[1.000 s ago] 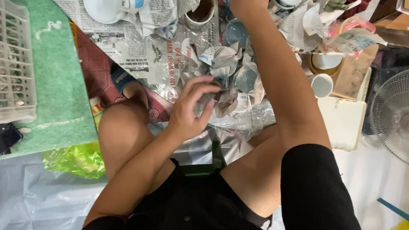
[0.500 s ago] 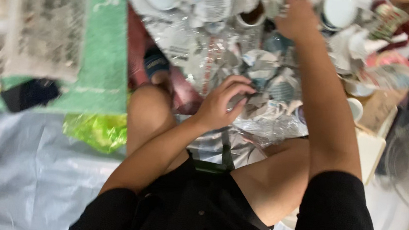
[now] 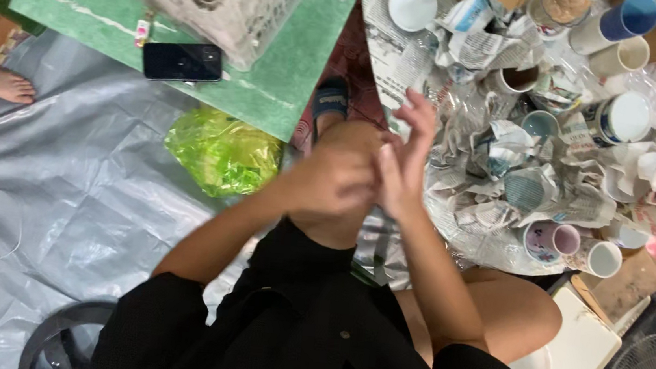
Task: The person sits cross-legged and wraps various ceramic items, including cups, saucers, and bowls, in newspaper. They fold the paper around each item and place the wrapped bundles into a white plastic crate. The process is repeated for multiple items throughout the clip.
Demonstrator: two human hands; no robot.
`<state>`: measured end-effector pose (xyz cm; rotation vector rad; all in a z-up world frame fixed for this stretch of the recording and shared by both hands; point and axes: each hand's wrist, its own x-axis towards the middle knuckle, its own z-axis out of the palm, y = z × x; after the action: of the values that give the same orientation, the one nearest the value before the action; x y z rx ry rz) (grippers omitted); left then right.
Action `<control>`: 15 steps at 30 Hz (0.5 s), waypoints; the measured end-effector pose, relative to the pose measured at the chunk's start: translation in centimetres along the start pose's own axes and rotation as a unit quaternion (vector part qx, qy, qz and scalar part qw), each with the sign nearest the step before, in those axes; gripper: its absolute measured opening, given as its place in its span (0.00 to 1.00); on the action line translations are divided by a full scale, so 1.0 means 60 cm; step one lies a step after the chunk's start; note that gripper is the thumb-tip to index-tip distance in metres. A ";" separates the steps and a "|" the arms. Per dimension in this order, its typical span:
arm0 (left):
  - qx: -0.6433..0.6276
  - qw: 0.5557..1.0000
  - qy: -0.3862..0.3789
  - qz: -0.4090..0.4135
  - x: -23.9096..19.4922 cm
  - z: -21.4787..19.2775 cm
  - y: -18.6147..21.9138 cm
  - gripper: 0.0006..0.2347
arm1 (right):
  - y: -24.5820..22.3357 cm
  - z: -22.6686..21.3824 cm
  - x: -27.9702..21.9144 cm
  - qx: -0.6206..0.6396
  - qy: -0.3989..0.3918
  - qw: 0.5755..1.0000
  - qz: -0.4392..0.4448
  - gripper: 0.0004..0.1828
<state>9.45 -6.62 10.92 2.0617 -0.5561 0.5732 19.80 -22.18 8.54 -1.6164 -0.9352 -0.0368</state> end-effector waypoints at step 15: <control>0.475 0.848 0.155 -0.177 0.001 -0.338 -0.229 0.10 | 0.054 0.191 -0.119 0.098 -0.095 0.984 -0.117 0.39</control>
<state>13.76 17.46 12.05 2.7958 0.4128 1.0691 11.60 -16.31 -1.01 -1.3384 -1.2346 0.0476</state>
